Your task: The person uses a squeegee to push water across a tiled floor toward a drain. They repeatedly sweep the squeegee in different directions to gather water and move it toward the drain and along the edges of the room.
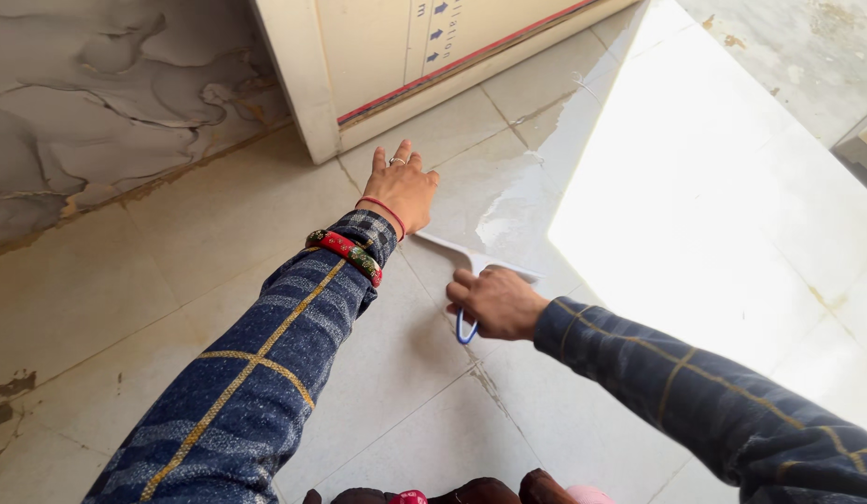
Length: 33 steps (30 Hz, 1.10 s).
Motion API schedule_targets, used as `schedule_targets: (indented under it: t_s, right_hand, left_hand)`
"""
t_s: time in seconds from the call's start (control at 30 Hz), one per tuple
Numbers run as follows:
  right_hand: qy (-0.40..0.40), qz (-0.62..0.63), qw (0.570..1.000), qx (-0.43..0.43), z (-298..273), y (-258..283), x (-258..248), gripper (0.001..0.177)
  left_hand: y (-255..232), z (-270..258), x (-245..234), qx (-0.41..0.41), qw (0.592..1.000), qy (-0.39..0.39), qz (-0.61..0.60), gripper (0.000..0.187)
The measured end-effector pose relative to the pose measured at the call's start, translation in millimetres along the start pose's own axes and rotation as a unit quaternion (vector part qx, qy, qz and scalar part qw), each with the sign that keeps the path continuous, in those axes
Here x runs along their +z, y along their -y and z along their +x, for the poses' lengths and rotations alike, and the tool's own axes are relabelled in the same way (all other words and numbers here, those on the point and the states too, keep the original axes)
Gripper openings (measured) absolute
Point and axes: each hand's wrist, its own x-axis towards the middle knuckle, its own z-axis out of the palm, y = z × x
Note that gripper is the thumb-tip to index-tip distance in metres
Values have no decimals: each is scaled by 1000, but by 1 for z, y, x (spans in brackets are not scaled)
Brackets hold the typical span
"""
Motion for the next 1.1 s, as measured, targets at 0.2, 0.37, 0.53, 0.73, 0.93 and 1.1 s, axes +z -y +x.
schedule_targets:
  t_s: [0.2, 0.37, 0.53, 0.73, 0.93, 1.1]
  right_hand:
    - [-102, 75, 985, 113, -23, -50, 25, 23]
    - [-128, -15, 969, 211, -87, -169, 29, 18]
    - [-178, 24, 943, 281, -120, -257, 5, 32]
    - [-243, -49, 930, 272, -128, -242, -28, 8]
    - [-126, 54, 983, 121, -145, -111, 25, 17]
    - [-14, 64, 993, 99, -195, -69, 55, 19]
  left_hand:
    - [-46, 16, 4, 12, 1000, 26, 5, 43]
    - [-68, 23, 13, 15, 999, 42, 14, 45]
    - [-83, 22, 8, 22, 998, 58, 27, 44]
    - [-109, 29, -8, 43, 996, 52, 50, 46]
    - [-136, 36, -6, 80, 992, 61, 76, 48]
    - [-162, 43, -3, 103, 988, 80, 78, 52]
